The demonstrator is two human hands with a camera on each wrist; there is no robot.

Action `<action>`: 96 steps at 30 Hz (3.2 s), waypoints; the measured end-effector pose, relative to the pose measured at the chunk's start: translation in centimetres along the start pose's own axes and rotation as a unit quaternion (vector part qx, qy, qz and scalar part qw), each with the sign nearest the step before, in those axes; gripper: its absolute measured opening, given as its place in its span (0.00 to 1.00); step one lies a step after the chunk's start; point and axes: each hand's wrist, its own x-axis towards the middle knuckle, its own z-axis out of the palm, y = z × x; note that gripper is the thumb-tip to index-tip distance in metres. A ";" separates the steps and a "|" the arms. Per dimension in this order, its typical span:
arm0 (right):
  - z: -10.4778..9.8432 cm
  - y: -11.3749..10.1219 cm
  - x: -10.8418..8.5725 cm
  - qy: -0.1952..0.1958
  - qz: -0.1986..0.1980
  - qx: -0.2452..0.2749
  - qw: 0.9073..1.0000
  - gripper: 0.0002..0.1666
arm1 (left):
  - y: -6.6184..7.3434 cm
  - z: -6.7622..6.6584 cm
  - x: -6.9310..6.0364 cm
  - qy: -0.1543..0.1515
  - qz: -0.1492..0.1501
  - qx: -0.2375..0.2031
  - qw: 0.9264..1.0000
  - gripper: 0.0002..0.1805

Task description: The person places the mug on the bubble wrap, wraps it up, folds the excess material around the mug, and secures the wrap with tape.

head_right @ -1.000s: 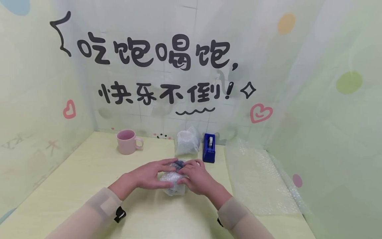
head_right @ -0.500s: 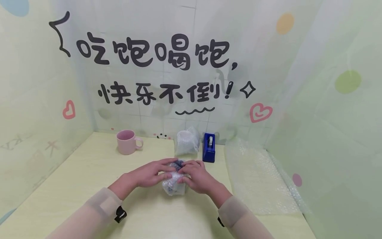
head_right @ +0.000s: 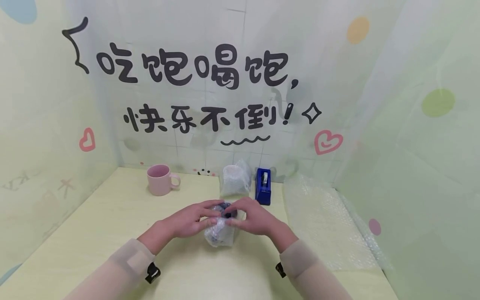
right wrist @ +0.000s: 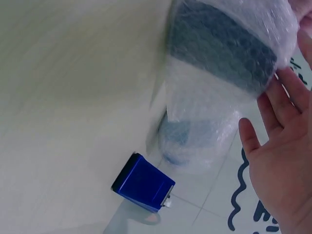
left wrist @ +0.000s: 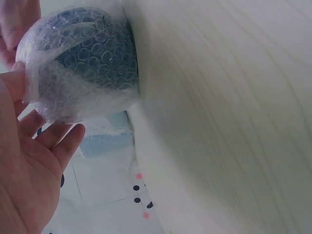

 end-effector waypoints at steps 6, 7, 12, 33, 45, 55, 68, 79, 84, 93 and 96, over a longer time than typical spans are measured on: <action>-2.5 1.7 1.5 0.062 0.072 -0.042 0.995 0.14 | 0.0 0.1 -0.2 0.005 0.002 -0.001 1.000 0.25; -2.9 2.2 1.9 0.064 0.086 -0.062 0.992 0.14 | 0.0 0.1 -0.2 0.007 0.002 -0.002 1.000 0.25; -4.6 5.2 3.1 0.062 0.187 -0.114 0.974 0.17 | 0.0 0.4 -0.3 0.011 -0.002 -0.009 1.000 0.24; -2.7 11.7 3.8 0.088 0.381 0.007 0.920 0.35 | -0.1 0.7 -0.2 0.024 0.001 -0.018 1.000 0.24; -2.2 11.7 4.3 0.157 0.424 0.114 0.885 0.28 | -0.4 1.2 -0.3 0.030 0.007 -0.020 0.999 0.25; -3.2 10.9 5.2 0.181 0.442 0.185 0.859 0.21 | -0.2 1.3 -0.3 0.035 -0.001 -0.025 0.999 0.25; -4.5 9.1 5.2 0.132 0.444 0.231 0.856 0.31 | -0.3 1.3 -0.6 0.032 -0.014 -0.032 0.999 0.26; -2.6 7.1 3.9 0.196 0.496 0.386 0.753 0.12 | -0.1 1.2 -0.5 0.031 -0.024 -0.037 0.999 0.25; -1.4 6.5 3.5 0.234 0.466 0.394 0.757 0.25 | -0.2 1.2 -0.6 0.036 -0.020 -0.040 0.998 0.25; 0.2 5.7 1.8 0.299 0.375 0.492 0.726 0.23 | -0.3 1.3 -0.6 0.035 -0.021 -0.038 0.998 0.25; 0.3 5.6 1.2 0.309 0.343 0.521 0.718 0.13 | -0.3 1.4 -0.6 0.037 -0.020 -0.038 0.998 0.25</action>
